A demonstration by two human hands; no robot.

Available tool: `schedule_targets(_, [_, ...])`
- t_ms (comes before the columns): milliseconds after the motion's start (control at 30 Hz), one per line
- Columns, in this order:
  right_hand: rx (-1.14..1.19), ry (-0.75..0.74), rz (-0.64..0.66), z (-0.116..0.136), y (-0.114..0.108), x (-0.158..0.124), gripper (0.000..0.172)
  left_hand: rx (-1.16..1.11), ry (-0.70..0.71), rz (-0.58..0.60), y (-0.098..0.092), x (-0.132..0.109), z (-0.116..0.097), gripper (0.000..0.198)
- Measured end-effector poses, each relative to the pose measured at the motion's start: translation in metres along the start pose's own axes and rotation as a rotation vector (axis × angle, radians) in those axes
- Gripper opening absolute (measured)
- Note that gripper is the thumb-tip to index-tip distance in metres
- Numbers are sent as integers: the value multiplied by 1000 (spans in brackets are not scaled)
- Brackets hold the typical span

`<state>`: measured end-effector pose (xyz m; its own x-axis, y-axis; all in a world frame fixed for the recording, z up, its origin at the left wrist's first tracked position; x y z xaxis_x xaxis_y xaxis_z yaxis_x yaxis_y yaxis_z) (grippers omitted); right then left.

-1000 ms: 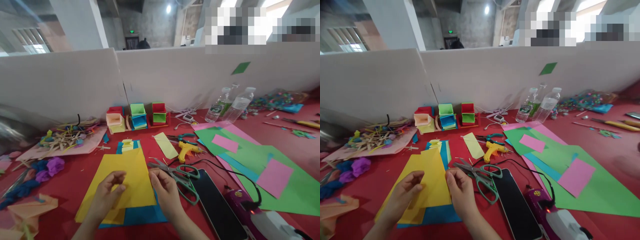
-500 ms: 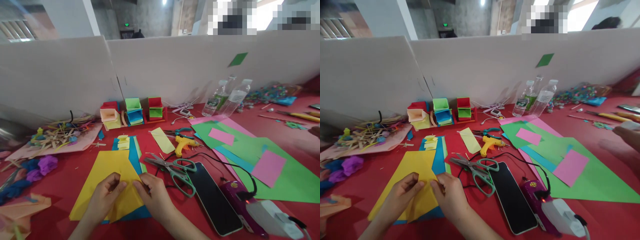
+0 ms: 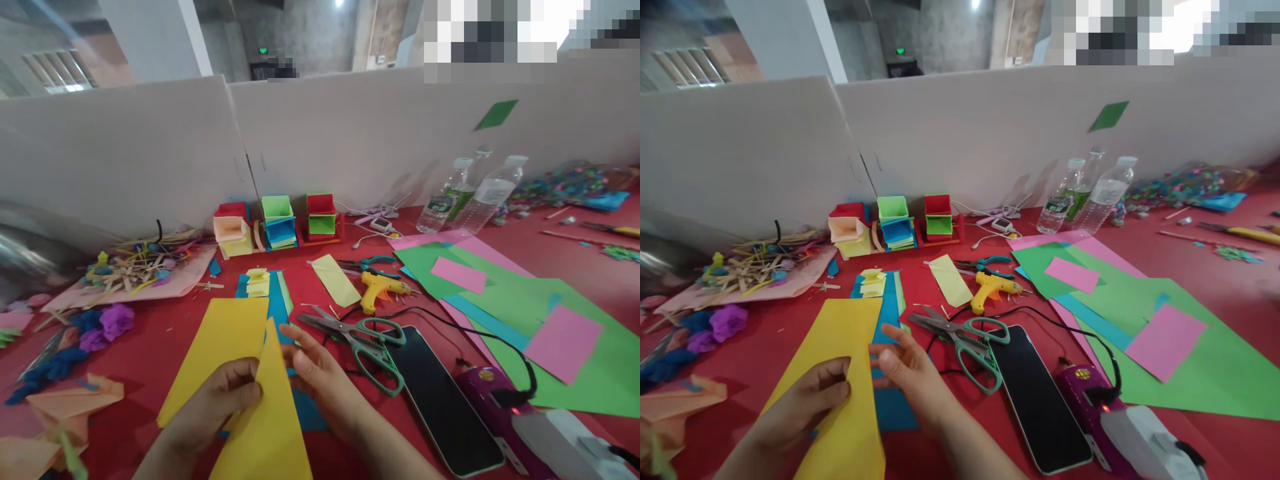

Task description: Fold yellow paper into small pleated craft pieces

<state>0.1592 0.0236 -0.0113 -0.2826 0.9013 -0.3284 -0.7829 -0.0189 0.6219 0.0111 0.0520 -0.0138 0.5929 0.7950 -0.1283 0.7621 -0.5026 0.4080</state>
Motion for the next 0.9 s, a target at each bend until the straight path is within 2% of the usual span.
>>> schedule_targets(133, [61, -8, -4, -1, 1, 3, 67, 33, 29, 27, 5, 1, -4, 19])
schedule_targets(267, [-9, 7, -82, -3, 1, 4, 54, 35, 83, -53, 5, 3, -10, 28])
schedule_targets(400, [-93, 31, -38, -2, 2, 3, 36, 220, 68, -159, -5, 3, -12, 31])
schedule_targets(533, [-137, 76, -94, 0, -2, 3, 24, 332, 53, -126, -10, 2, -13, 28])
schedule_targets(700, [-275, 90, -136, 0, -6, 4, 24, 304, 116, -124, -7, 5, -14, 18])
schedule_targets(900, [-319, 71, -142, 1, -5, 4, 23, 307, 126, -186, -5, 6, -15, 20])
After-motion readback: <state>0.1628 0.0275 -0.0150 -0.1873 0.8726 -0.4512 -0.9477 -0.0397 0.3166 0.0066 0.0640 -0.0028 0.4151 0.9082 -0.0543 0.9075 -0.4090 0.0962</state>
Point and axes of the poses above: each hand's wrist, its own x-axis towards the middle knuckle, its own y-axis out of the palm, z = x × y, the point moved 3 cm from there along x, towards the middle knuckle, and after that the axes turned 14 degrees about y, right-handed, at the moved point
